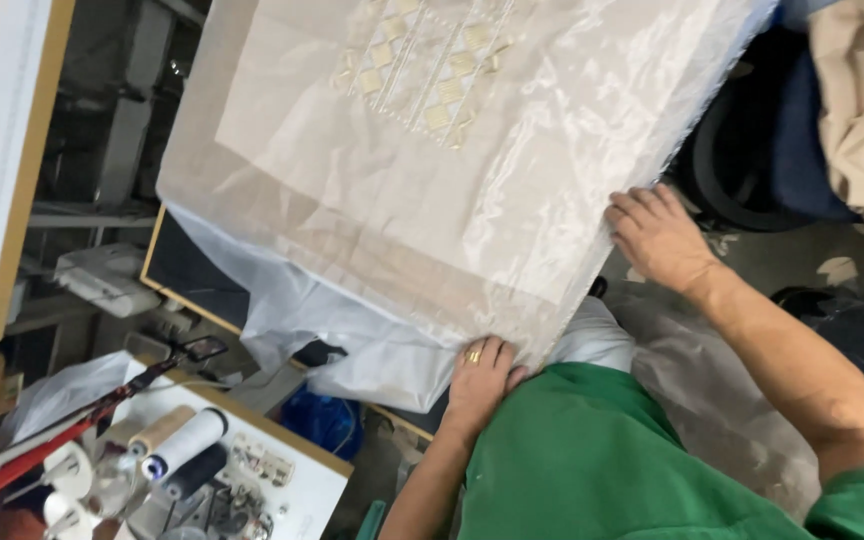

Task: The person smooths a large piece of white fabric with gold embroidery on a table, securing it with padlocks. They then use a yellow measuring tape to measure the fabric's dimensions.

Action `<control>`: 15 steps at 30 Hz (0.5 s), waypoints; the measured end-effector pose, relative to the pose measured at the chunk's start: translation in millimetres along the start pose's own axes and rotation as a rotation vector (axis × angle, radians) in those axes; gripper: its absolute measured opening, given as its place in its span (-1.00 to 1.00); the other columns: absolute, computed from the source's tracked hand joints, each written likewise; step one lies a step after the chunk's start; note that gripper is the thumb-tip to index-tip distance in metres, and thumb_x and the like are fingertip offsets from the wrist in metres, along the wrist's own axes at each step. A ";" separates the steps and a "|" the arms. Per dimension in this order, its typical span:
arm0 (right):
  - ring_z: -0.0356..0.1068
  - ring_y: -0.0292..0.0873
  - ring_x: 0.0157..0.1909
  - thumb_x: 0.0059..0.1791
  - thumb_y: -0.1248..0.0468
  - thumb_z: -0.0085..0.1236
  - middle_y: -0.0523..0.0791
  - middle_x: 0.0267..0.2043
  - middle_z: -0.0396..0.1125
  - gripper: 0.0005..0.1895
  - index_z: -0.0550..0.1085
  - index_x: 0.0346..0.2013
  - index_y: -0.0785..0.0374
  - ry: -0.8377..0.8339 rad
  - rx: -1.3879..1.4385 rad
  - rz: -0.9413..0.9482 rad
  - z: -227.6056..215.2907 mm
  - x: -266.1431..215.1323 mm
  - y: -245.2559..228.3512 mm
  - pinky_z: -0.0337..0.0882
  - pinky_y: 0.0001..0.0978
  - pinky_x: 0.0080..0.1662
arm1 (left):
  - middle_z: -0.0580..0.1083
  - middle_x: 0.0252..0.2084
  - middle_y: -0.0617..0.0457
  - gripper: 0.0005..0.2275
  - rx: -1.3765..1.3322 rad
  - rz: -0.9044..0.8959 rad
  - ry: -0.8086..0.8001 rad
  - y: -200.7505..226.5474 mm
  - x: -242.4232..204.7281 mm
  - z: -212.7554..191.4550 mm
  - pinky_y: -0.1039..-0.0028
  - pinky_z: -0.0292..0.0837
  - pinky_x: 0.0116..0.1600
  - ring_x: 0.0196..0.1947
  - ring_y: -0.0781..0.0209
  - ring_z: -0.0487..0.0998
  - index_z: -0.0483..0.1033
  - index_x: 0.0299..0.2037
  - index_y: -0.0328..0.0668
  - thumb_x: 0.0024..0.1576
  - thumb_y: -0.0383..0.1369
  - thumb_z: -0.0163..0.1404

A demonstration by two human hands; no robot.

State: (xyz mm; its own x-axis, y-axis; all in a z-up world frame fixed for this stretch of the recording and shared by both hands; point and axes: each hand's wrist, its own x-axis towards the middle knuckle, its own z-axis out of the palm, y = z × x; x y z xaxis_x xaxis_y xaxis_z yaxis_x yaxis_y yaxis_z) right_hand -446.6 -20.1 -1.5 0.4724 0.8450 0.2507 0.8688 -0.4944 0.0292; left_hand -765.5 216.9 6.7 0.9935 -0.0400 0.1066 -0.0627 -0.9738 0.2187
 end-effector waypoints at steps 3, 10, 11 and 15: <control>0.35 -0.05 0.34 -0.01 -0.03 0.15 -0.16 0.28 0.39 -0.54 0.46 0.14 0.01 -0.041 -0.079 0.024 0.8 -6.8 -1.6 0.22 0.02 0.43 | 0.48 -0.05 0.00 -0.64 0.009 0.011 0.054 1.3 -2.3 9.8 0.20 0.46 0.02 -0.02 0.03 0.57 0.51 -0.01 -0.04 0.16 0.00 0.06; 0.37 -0.09 0.34 0.03 0.00 0.15 -0.17 0.30 0.39 -0.57 0.47 0.14 0.03 -0.036 -0.091 0.033 -1.8 -8.2 -1.7 0.24 -0.06 0.45 | 0.48 -0.13 0.06 -0.87 0.074 0.019 0.173 1.9 5.1 4.2 0.31 0.43 -0.11 -0.14 0.08 0.58 0.53 -0.14 0.01 0.22 -0.23 -0.02; 0.37 -0.09 0.34 0.03 0.00 0.15 -0.17 0.30 0.39 -0.57 0.47 0.14 0.03 -0.038 -0.101 0.048 -2.4 -7.0 -3.0 0.24 -0.06 0.45 | 0.48 -0.13 0.06 -0.87 0.067 0.036 0.174 -0.1 8.1 1.0 0.31 0.43 -0.11 -0.14 0.08 0.58 0.53 -0.14 0.01 0.22 -0.23 -0.02; 0.37 -0.09 0.33 0.00 0.00 0.21 -0.15 0.27 0.40 -0.52 0.47 0.18 0.05 -0.031 -0.088 0.101 -11.6 -11.3 -8.2 0.22 -0.04 0.45 | 0.50 -0.15 0.08 -0.88 -0.020 0.027 0.181 0.8 16.5 -17.8 0.34 0.43 -0.13 -0.19 0.10 0.59 0.56 -0.15 0.01 0.21 -0.29 -0.02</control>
State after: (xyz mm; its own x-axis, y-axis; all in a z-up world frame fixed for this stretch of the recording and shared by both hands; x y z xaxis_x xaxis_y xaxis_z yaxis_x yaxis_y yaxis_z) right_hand -460.7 -28.0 6.7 0.5623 0.7952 0.2268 0.8008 -0.5921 0.0903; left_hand -750.8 219.4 25.9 0.9582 -0.0232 0.2853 -0.0928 -0.9681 0.2329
